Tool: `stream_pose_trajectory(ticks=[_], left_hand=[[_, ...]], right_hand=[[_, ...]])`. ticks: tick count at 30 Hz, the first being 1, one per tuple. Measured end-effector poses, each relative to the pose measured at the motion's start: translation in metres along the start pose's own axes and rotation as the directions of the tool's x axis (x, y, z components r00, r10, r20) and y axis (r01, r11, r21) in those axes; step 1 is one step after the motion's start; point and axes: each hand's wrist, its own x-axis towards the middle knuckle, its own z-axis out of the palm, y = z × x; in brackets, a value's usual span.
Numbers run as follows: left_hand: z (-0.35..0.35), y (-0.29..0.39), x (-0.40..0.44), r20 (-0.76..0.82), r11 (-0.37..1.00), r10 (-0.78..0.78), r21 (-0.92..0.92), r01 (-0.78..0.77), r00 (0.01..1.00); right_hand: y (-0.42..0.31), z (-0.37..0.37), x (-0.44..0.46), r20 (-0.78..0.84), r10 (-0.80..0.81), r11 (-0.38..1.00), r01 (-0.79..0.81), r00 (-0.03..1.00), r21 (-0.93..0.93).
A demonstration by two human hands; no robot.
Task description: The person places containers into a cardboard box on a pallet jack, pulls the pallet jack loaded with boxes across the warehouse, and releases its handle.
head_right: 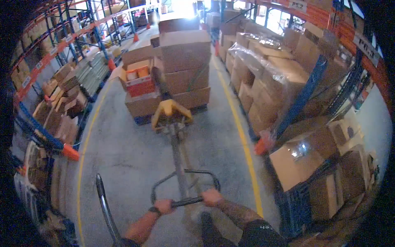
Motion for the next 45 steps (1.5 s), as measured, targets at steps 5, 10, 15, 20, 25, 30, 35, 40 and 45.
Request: stream_pose_trajectory(ticks=[5,10,15,20,25,30,35,40,45], left_hand=[[-0.254,-0.044,0.025,-0.226,0.994,-0.076,0.058,0.092,0.971],[-0.473,-0.093,0.091,-0.535,0.996,-0.062,0.024,0.089,0.842],[-0.472,-0.097,0.147,-0.568,0.991,-0.077,0.047,0.125,0.819],[-0.389,-0.122,0.201,-0.356,0.980,-0.125,0.099,0.170,0.926],[-0.283,-0.170,0.304,-0.085,0.990,-0.138,0.016,0.140,0.987],[-0.284,-0.198,0.372,0.008,0.983,-0.183,-0.010,0.183,0.983],[-0.465,-0.216,0.391,-0.114,0.996,-0.082,-0.053,0.076,0.990],[-0.722,-0.227,0.429,-0.448,0.996,-0.068,-0.078,0.037,0.891],[-0.844,-0.253,0.486,-0.598,0.998,-0.063,-0.025,0.060,0.799]], right_hand=[[-0.008,-0.235,0.097,-0.268,-0.136,0.989,0.116,0.954,-0.091],[0.010,-0.451,0.214,-0.486,-0.131,0.982,0.045,0.864,-0.185],[0.048,-0.433,0.256,-0.502,-0.098,0.987,0.018,0.859,-0.162],[0.086,-0.306,0.307,-0.497,-0.108,0.987,0.032,0.861,-0.160],[0.122,-0.198,0.372,-0.240,-0.032,0.999,0.022,0.970,-0.042],[0.145,-0.194,0.437,-0.052,0.047,0.996,-0.051,0.998,-0.072],[0.170,-0.363,0.495,-0.070,0.054,0.996,-0.059,0.996,-0.073],[0.199,-0.622,0.575,-0.309,0.053,0.950,-0.144,0.950,-0.279],[0.225,-0.742,0.654,-0.512,-0.024,0.959,-0.125,0.859,-0.255]])
